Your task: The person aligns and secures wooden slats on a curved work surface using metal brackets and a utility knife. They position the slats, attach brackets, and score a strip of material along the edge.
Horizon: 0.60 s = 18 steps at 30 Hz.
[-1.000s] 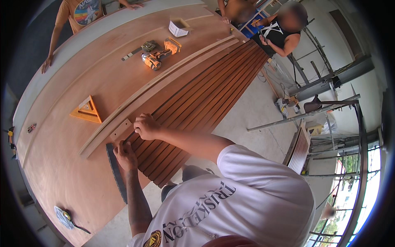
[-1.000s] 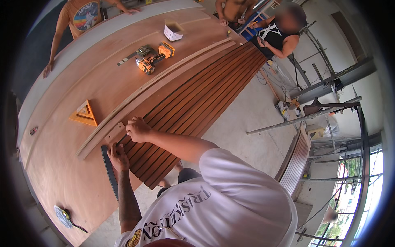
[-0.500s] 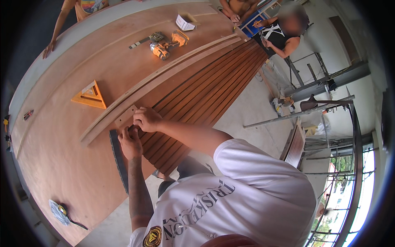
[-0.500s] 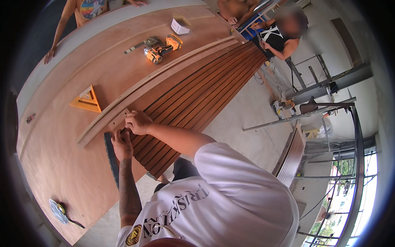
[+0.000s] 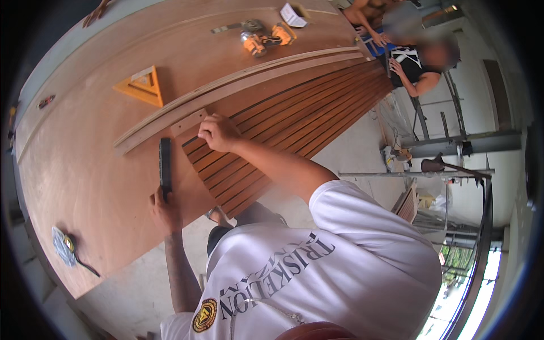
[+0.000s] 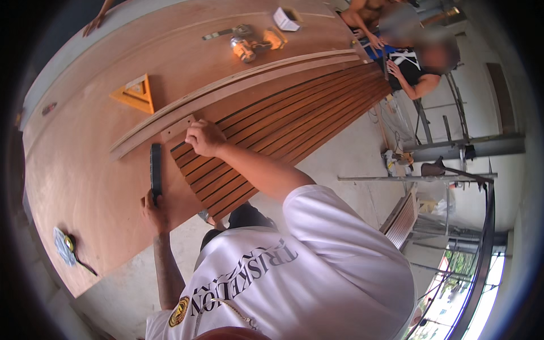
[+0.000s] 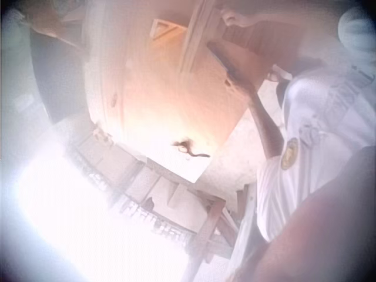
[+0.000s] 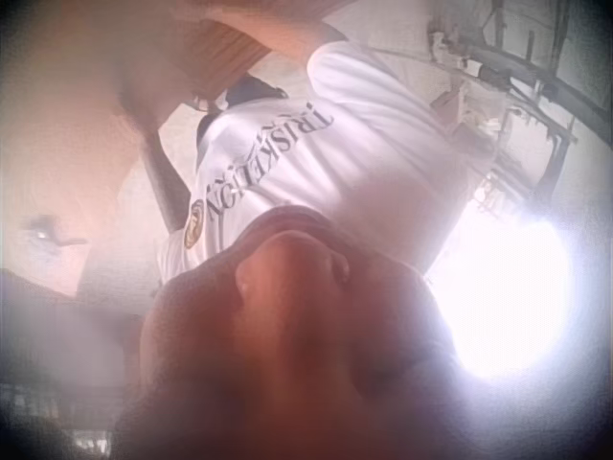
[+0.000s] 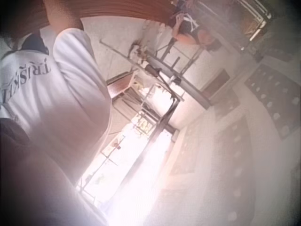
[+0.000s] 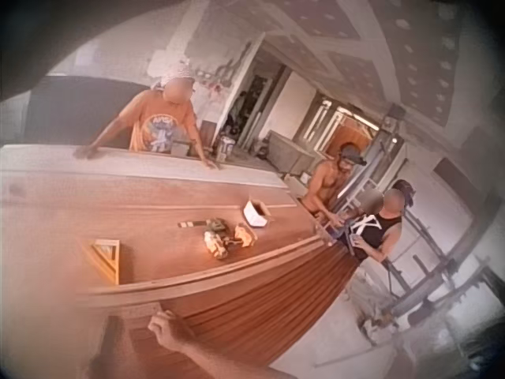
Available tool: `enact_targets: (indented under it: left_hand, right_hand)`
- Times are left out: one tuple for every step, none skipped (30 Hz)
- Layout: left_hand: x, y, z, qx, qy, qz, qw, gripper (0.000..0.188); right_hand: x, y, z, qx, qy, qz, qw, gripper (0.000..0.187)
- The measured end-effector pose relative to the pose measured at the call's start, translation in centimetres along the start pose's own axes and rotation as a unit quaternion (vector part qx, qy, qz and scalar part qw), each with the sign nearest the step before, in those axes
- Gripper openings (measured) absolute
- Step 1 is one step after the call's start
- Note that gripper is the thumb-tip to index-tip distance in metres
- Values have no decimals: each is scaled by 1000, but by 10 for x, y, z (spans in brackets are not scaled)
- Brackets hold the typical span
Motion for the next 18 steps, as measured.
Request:
enact_targets:
  left_hand:
    - [-4, 2, 7, -8, -6, 19, 1000, 38]
    - [-4, -2, 10, -31, 12, -1, 999, 37]
    - [-5, 1, 16, -40, 6, 12, 999, 38]
    - [-5, 2, 18, -54, 23, 15, 998, 40]
    - [-9, 3, 17, -64, 70, 22, 995, 41]
    - [-10, 5, 20, -87, 93, 40, 991, 41]
    - [-10, 3, 18, -85, 119, 14, 989, 41]
    - [-9, 3, 21, -90, 123, -3, 988, 41]
    - [-8, 3, 24, -98, 119, -15, 988, 41]
    - [-7, 4, 26, -93, 121, -24, 988, 42]
    - [-6, 5, 28, -91, 118, -26, 989, 43]
    - [-7, 5, 30, -90, 114, -29, 989, 44]
    - [-10, 1, 31, -99, 119, -46, 987, 45]
    - [-13, -2, 31, -107, 124, -61, 985, 46]
    - [-16, -5, 32, -115, 127, -71, 983, 47]
    - [-20, -8, 36, -133, 115, -75, 982, 47]
    - [-26, -10, 41, -150, 102, -73, 981, 47]
    - [-32, -14, 44, -167, 97, -80, 978, 48]
  right_hand:
    - [1, -1, 1, -3, -4, 0, 1000, 13]
    - [1, 0, 0, -9, 4, 6, 1000, 13]
    - [4, -5, 1, -7, 4, -13, 1000, 11]
    - [3, -6, 1, -10, 3, -24, 1000, 12]
    - [4, -8, 2, -7, 3, -25, 1000, 12]
    - [4, -10, 4, -12, -3, -41, 999, 11]
    - [5, -10, 3, -27, 9, -37, 999, 12]
    - [4, -11, 3, -24, 11, -43, 999, 12]
    - [4, -11, 5, -25, 9, -45, 999, 12]
    - [4, -11, 6, -29, 6, -45, 999, 12]
    - [4, -11, 6, -27, 8, -43, 999, 13]
    - [3, -11, 7, -27, 11, -42, 999, 13]
    - [2, -11, 7, -27, 14, -41, 999, 14]
    - [2, -11, 9, -27, 12, -41, 999, 14]
    - [2, -12, 10, -25, 10, -42, 999, 14]
    - [1, -13, 11, -23, 6, -46, 999, 14]
    - [1, -13, 12, -15, 5, -51, 999, 14]
    - [1, -13, 12, -18, 7, -52, 998, 14]
Point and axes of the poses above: each hand's wrist, its own x-axis towards the middle knuckle, its own y-axis out of the back of the hand, z = x × y, the point moved 9 cm from there along x, towards the middle knuckle
